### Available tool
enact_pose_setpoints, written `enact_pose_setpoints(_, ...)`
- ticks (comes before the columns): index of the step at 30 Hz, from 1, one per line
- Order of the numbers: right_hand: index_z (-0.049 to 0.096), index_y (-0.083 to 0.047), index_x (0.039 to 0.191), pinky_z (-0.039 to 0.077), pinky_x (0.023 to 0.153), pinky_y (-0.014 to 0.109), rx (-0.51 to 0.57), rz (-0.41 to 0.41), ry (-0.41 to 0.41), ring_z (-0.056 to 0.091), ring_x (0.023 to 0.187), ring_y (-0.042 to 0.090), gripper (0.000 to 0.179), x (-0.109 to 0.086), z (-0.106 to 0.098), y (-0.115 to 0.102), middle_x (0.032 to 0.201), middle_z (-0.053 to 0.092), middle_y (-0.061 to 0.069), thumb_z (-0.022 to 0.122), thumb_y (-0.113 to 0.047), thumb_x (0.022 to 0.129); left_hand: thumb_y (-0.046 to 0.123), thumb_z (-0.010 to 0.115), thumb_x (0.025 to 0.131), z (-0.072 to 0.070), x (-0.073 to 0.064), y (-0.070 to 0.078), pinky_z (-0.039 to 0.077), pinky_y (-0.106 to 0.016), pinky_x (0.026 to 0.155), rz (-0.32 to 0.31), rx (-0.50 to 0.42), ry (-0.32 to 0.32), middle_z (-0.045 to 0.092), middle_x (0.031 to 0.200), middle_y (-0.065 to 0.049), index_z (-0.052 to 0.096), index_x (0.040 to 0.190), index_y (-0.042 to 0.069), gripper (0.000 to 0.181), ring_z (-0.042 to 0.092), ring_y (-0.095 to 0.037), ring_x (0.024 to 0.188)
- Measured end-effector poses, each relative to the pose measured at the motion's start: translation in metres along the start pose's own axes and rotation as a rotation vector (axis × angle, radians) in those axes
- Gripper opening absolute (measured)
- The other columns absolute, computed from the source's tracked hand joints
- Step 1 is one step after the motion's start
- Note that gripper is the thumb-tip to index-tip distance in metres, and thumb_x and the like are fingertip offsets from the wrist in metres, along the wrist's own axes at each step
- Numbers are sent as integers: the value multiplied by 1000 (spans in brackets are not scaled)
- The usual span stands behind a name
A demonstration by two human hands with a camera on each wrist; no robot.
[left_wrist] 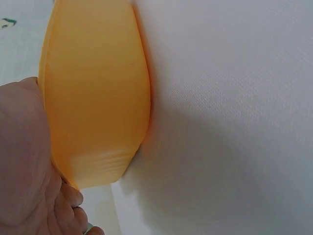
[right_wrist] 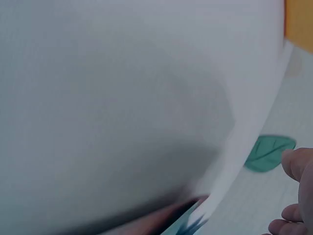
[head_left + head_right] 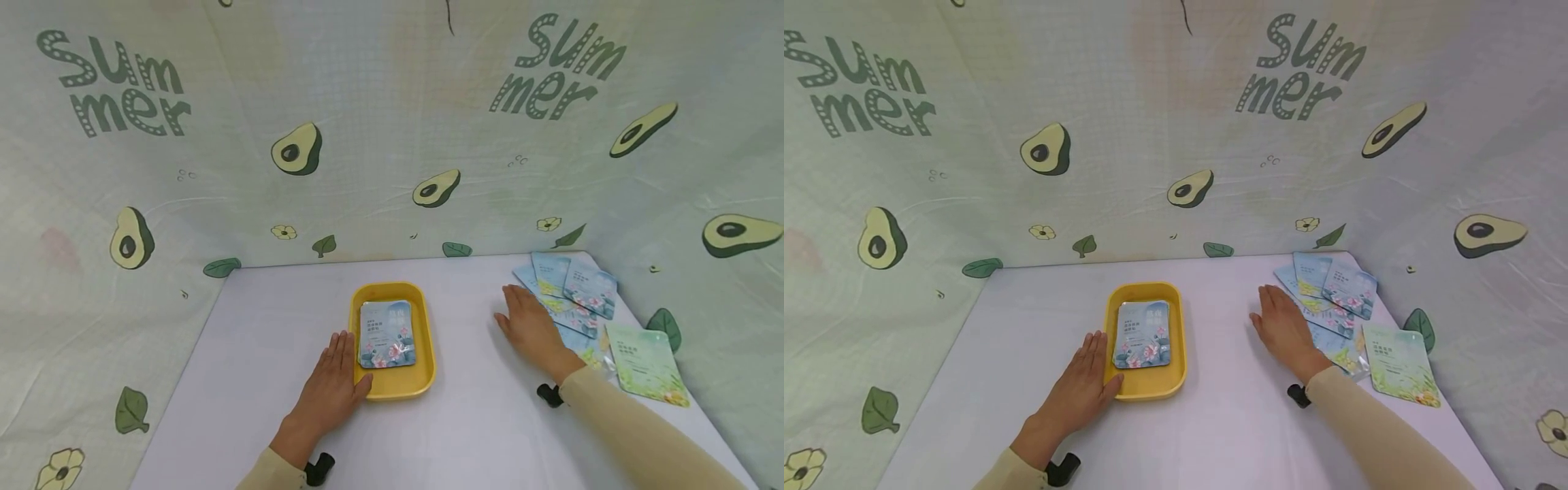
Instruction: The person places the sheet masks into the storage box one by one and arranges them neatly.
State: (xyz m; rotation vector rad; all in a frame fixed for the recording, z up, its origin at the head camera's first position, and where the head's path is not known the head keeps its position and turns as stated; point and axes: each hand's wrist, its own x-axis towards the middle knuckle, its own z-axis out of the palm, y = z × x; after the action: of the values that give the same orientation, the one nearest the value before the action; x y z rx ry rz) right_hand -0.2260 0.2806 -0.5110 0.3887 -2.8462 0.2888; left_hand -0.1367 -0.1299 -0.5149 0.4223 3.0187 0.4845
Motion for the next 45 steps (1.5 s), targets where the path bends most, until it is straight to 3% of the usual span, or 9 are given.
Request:
enact_pose_setpoints(4, 33, 21, 151, 31, 119, 71, -55, 82, -59, 35, 144, 60, 75, 1, -5, 47, 153, 38, 44, 65, -28, 104, 47, 52, 108, 0, -1, -1, 27, -57, 128, 2, -1, 8, 23, 172, -26, 19, 166, -6, 85, 16, -41, 163)
enact_pose_setpoints(9, 16, 22, 156, 17, 116, 82, 0, 272, -175, 18, 147, 66, 101, 2, -2, 97, 158, 20, 48, 58, -55, 105, 47, 51, 109, 0, -1, -1, 26, -56, 129, -4, -6, 1, 22, 173, -25, 18, 166, -5, 85, 16, -40, 163)
enact_pose_setpoints(13, 1, 24, 156, 7, 116, 84, 46, 400, -297, 5, 150, 67, 119, 3, -1, 113, 160, 6, 51, 43, -73, 102, 48, 51, 109, 1, -1, -1, 25, -56, 129, -14, -12, -4, 21, 173, -24, 17, 166, -5, 85, 14, -39, 163)
enact_pose_setpoints(17, 1, 25, 155, 0, 116, 84, 89, 432, -383, 1, 150, 67, 117, 3, 0, 115, 160, 3, 51, 36, -74, 103, 47, 52, 108, 1, -1, 0, 25, -56, 129, -17, -14, -5, 20, 174, -24, 16, 167, -4, 85, 14, -39, 163)
enact_pose_setpoints(22, 9, 22, 157, 0, 118, 82, 94, 367, -418, 3, 153, 63, 95, 5, 5, 107, 162, 8, 47, 39, -55, 110, 49, 51, 109, 2, 0, -1, 24, -55, 130, -21, -15, -9, 19, 174, -23, 15, 167, -3, 86, 13, -38, 164)
enact_pose_setpoints(30, 24, 19, 155, 17, 119, 80, -16, 187, -360, 21, 151, 62, 63, 9, 15, 96, 161, 24, 44, 34, -27, 113, 48, 51, 109, 2, 0, -1, 24, -56, 130, -18, -23, -5, 20, 174, -23, 15, 167, -3, 86, 13, -38, 164)
enact_pose_setpoints(38, 33, 18, 154, 18, 122, 75, 6, 77, -352, 24, 152, 59, 63, 6, 19, 71, 161, 30, 41, 38, -31, 114, 48, 51, 109, 1, 0, 0, 25, -55, 130, -20, -15, -9, 21, 174, -23, 15, 167, -4, 86, 14, -38, 164)
enact_pose_setpoints(45, 37, 15, 155, 20, 124, 71, 57, -29, -345, 26, 154, 55, 67, 2, 26, 30, 163, 33, 37, 43, -37, 113, 48, 51, 108, 0, 0, 0, 26, -55, 129, -19, -13, -7, 22, 173, -24, 16, 167, -4, 86, 15, -39, 163)
